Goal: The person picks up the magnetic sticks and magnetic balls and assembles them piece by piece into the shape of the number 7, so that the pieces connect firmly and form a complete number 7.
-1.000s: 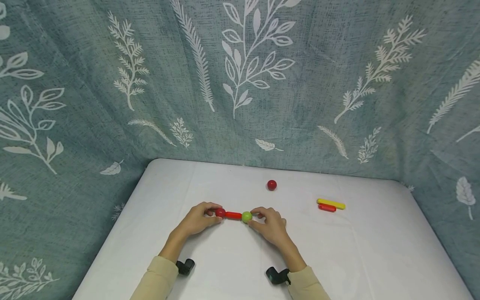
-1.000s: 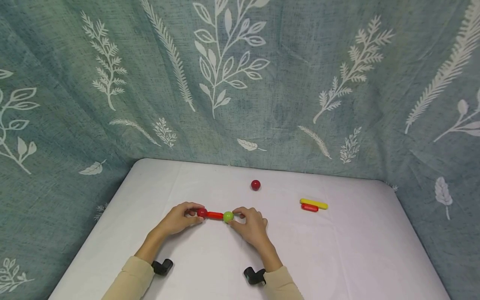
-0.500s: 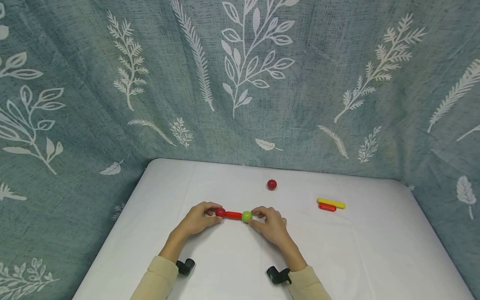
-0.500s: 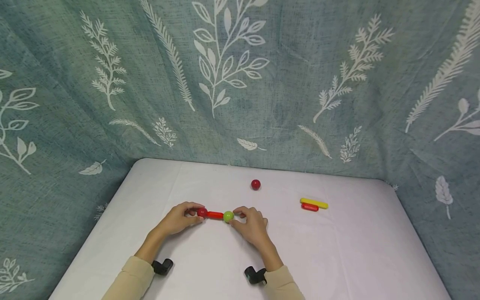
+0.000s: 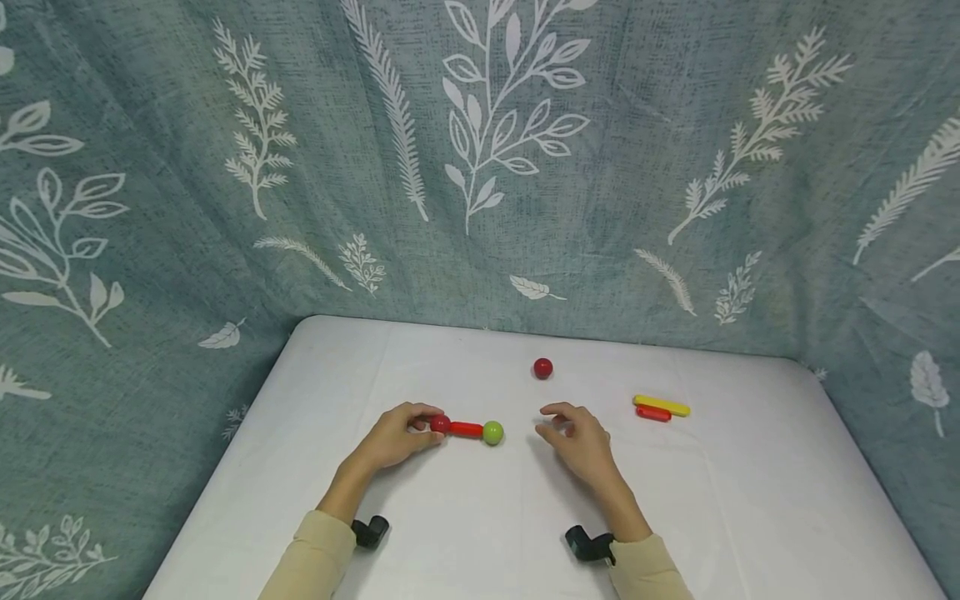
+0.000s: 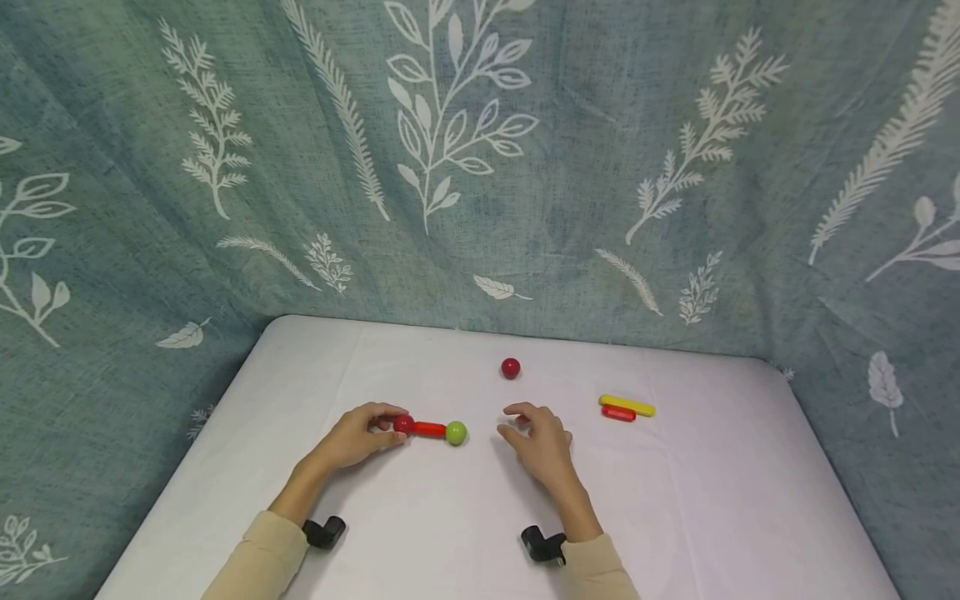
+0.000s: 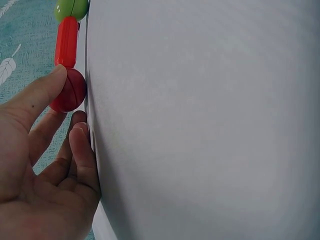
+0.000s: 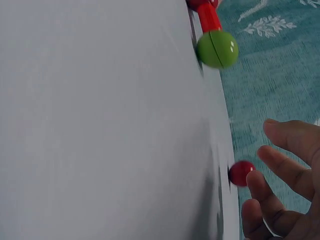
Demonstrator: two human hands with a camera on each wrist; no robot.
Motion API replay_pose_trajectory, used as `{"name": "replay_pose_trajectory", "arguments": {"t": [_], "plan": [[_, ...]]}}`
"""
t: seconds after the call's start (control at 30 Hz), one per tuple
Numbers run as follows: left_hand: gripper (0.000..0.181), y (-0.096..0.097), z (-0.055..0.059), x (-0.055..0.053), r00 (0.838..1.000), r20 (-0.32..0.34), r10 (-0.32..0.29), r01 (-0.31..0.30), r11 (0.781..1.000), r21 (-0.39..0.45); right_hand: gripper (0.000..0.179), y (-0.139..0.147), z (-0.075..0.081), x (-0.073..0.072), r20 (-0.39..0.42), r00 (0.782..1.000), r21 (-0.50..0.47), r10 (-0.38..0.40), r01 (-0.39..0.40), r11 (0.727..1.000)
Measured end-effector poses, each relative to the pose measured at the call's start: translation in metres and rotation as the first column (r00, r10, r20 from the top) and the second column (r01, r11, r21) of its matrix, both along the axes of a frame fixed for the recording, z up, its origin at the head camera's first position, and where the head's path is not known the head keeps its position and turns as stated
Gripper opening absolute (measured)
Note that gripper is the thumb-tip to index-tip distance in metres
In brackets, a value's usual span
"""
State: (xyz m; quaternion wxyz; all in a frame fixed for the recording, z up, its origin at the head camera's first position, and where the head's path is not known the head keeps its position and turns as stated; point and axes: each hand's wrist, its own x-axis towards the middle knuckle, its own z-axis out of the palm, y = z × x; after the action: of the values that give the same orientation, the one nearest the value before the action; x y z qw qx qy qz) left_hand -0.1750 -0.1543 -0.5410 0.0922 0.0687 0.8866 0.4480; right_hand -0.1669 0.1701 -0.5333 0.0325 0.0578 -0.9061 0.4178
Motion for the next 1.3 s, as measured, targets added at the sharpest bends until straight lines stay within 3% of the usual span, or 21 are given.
{"name": "replay_pose_trajectory", "arguments": {"t": [0.4, 0.8, 1.03, 1.3], "plan": [[0.036, 0.000, 0.002, 0.000, 1.000, 0.005, 0.012, -0.012, 1.000, -0.011, 0.027, 0.058, 0.006, -0.002, -0.036, 0.995, 0.049, -0.090, 0.092, 0.995], [0.037, -0.001, -0.001, 0.000, 1.000, -0.002, -0.007, 0.007, 1.000, -0.013, 0.028, 0.111, 0.003, -0.008, -0.136, 0.980, 0.072, -0.143, 0.153, 0.986], [0.037, -0.001, -0.002, -0.001, 1.000, -0.003, -0.004, 0.004, 1.000, -0.015, 0.024, 0.128, -0.002, -0.011, -0.204, 0.962, 0.118, -0.180, 0.207, 0.971], [0.037, -0.001, -0.002, -0.001, 1.000, -0.005, 0.000, 0.000, 1.000, -0.012, 0.027, 0.137, -0.001, -0.011, -0.183, 0.962, 0.140, -0.205, 0.232, 0.963]]}}
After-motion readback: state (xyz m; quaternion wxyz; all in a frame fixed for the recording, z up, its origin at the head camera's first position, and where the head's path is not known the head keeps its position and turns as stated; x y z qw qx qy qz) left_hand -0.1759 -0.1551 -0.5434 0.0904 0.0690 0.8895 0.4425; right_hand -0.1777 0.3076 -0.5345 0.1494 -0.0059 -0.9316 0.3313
